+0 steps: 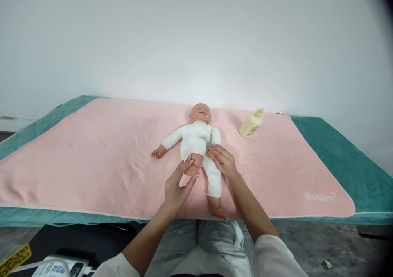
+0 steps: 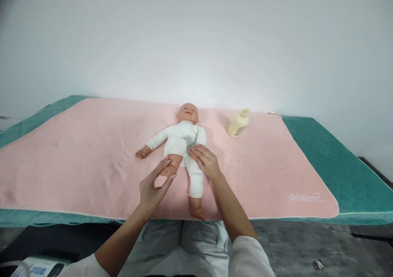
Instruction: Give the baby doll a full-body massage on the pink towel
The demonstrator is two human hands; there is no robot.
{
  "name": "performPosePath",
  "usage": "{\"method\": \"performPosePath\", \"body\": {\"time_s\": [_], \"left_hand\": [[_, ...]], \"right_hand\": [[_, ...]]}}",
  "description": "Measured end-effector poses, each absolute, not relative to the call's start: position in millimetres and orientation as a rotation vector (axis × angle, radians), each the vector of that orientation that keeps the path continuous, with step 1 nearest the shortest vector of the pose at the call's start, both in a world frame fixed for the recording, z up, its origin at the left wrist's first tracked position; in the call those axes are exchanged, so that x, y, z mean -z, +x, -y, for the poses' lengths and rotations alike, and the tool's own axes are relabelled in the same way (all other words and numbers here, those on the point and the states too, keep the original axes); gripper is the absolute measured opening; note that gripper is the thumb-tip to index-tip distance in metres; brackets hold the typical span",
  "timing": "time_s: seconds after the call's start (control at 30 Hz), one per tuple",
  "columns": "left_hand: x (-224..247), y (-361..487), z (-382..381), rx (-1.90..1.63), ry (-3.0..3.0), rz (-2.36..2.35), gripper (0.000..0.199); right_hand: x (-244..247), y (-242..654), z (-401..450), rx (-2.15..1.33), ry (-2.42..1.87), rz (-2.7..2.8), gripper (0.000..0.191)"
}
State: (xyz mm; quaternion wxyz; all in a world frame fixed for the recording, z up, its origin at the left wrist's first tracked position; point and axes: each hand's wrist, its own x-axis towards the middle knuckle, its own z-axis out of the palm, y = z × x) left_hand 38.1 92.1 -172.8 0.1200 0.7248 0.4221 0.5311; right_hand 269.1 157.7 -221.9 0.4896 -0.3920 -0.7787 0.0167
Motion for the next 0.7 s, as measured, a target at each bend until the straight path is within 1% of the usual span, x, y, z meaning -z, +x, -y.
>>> {"method": "performPosePath", "body": {"time_s": [0.2, 0.43, 0.6, 0.7], "left_hand": [[177, 39, -92, -1.575, 2.212, -1.202, 0.045], [179, 21, -85, -1.604, 2.232, -1.172, 0.045], [189, 5, -71, -1.649, 2.382, -1.049, 0.046], [198, -3, -60, -1.628, 2.49, -1.013, 0.046]], "right_hand": [[222, 268, -156, -0.111, -0.984, 1.823, 0.032], [217, 271, -155, -0.195, -1.085, 1.467, 0.028], [214, 279, -159, -0.327, -1.134, 1.053, 0.037], [212, 286, -164, -0.347, -1.131, 0.861, 0.042]]}}
